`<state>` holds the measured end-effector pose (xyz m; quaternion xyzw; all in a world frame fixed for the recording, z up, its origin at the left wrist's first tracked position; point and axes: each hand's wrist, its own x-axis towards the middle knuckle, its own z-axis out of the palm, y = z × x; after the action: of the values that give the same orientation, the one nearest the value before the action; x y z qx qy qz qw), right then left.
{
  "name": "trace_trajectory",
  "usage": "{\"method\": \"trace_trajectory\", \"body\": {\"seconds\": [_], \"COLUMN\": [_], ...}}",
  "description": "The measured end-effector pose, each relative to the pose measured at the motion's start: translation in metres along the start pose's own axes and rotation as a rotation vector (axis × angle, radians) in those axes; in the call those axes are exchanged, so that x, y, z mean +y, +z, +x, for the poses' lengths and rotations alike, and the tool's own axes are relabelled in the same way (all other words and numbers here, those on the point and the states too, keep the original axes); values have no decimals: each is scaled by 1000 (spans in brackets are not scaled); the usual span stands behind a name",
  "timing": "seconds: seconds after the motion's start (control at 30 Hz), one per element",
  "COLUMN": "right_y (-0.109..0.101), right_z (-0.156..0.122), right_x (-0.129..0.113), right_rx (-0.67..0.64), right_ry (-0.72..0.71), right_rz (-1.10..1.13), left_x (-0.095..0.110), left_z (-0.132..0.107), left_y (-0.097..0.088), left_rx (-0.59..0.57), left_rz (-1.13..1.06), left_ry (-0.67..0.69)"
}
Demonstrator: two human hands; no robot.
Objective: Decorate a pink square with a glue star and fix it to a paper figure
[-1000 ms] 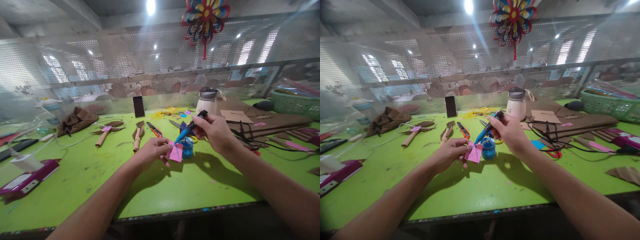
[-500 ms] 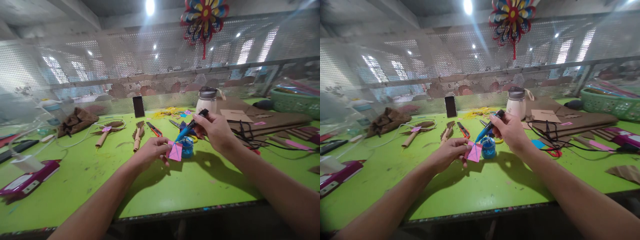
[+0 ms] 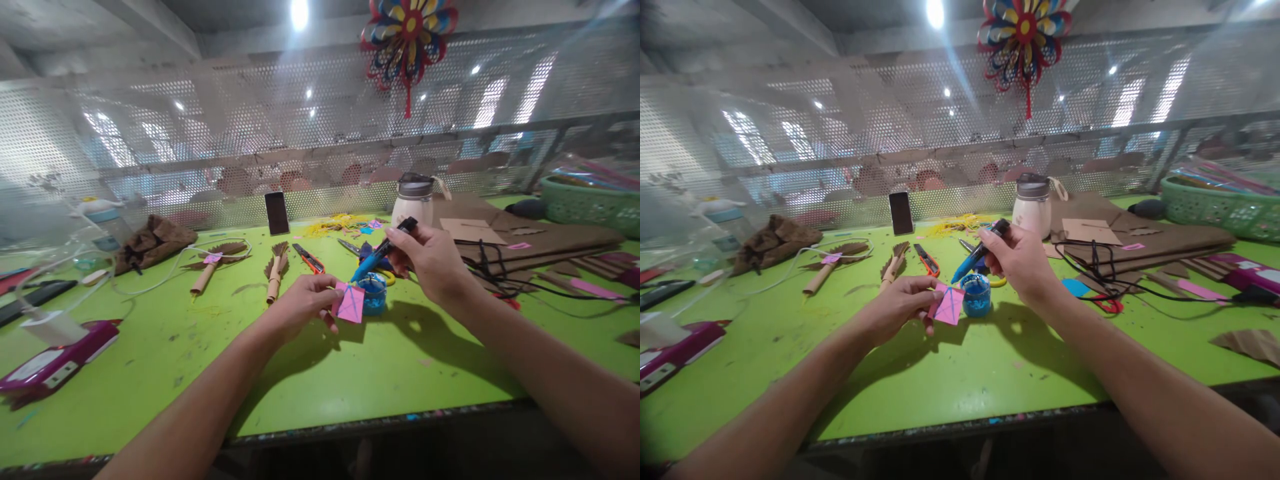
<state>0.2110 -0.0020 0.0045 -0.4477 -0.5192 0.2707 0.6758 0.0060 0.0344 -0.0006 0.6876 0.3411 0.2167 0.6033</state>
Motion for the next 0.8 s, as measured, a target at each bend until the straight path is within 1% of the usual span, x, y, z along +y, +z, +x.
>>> {"method": "trace_trajectory", "body": {"seconds": [0.27, 0.43, 0.63, 0.7, 0.8], "right_y": [0, -2, -3, -2, -1], "right_z": [0, 0, -1, -2, 0], "right_x": [0, -1, -4, -2, 1], "right_rx": [-2, 23, 110, 91, -7], "right_ry": [3, -35, -146, -176, -182], "right_rz": [23, -34, -249, -342, -524], "left_x": [1, -2, -2, -1, -2], "left_z": [0, 1, 2, 2, 3], "left_y": [-1, -2, -1, -1, -1], "left_rx": [10, 1, 13, 40, 80], "left_rz": [19, 1, -27, -35, -56], "left_ry": [6, 14, 29, 28, 21]}}
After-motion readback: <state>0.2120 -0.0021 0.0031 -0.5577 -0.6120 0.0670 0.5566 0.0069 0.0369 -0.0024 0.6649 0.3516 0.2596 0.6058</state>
